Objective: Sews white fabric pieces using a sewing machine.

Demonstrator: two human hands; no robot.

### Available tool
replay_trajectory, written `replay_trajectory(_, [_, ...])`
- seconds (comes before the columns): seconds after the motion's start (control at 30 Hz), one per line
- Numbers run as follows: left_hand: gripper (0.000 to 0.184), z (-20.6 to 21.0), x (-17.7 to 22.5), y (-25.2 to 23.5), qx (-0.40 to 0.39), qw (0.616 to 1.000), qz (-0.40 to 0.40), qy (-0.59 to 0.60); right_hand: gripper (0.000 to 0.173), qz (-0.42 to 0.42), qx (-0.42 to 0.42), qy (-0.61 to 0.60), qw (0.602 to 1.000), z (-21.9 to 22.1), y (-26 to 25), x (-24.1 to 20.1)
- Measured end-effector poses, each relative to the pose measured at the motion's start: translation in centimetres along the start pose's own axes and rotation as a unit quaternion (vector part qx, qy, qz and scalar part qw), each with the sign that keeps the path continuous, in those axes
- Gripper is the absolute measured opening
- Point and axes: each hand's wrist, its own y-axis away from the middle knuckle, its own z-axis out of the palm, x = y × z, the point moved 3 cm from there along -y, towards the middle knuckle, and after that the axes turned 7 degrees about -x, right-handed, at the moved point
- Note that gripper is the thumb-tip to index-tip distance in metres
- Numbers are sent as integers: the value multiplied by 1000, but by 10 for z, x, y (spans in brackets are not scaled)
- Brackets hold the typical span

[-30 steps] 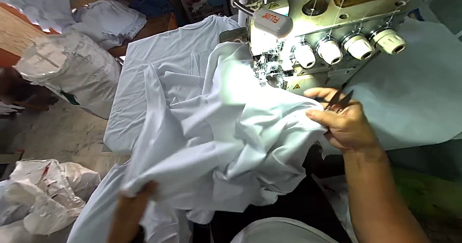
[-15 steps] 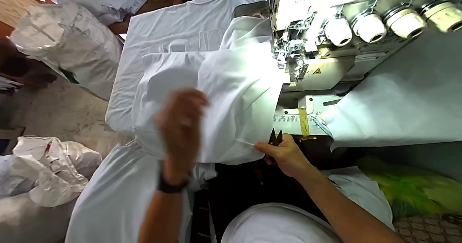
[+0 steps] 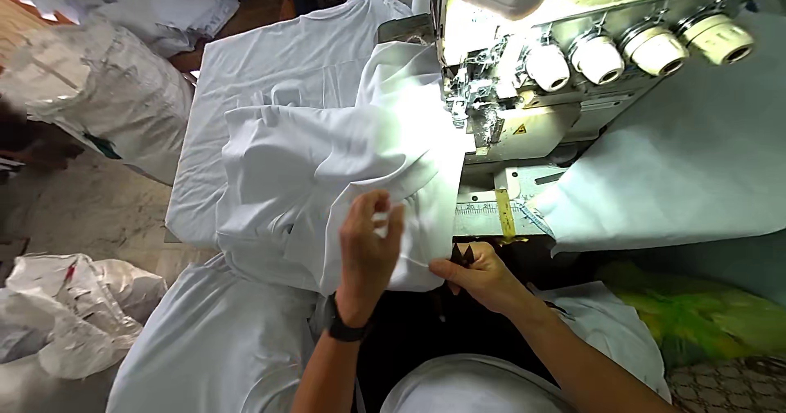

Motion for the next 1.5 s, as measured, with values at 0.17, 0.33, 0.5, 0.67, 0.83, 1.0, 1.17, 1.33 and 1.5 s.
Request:
replay_trajectory(0.17, [20,30,-48,-26,37,994,-32,-95,20,-41,-35,65,996,-8,0,-9])
replay_trajectory(0.33, [24,-20,-9,-11,74,997,-25,15,16,32,58,60,996,-30,10,2])
replay_trajectory(0.5, [16,3,-7,-1,80,992,47,90,11,7,133,162,978,-45,-4,7])
replay_trajectory(0.67, [48,64,-55,-24,140,990,32,-14,10,30,163,181,969,-44,-8,5])
replay_trajectory(0.83, [26,68,-59,-26,183,982,2,-41,11,10,159,199,967,-41,-8,8])
replay_trajectory(1.0, [20,66,-61,-26,226,974,17,22,10,8,150,206,967,-39,-9,9])
replay_trajectory(1.17, [17,18,-1,-11,273,957,101,-3,13,25,140,188,972,-45,-10,6])
replay_trajectory(1.33, [22,20,33,33,16,973,175,-149,10,4,129,243,961,-44,-9,9])
replay_trajectory(1.5, [13,56,-18,59,-13,999,-6,32,7,14,125,262,957,-44,-8,10])
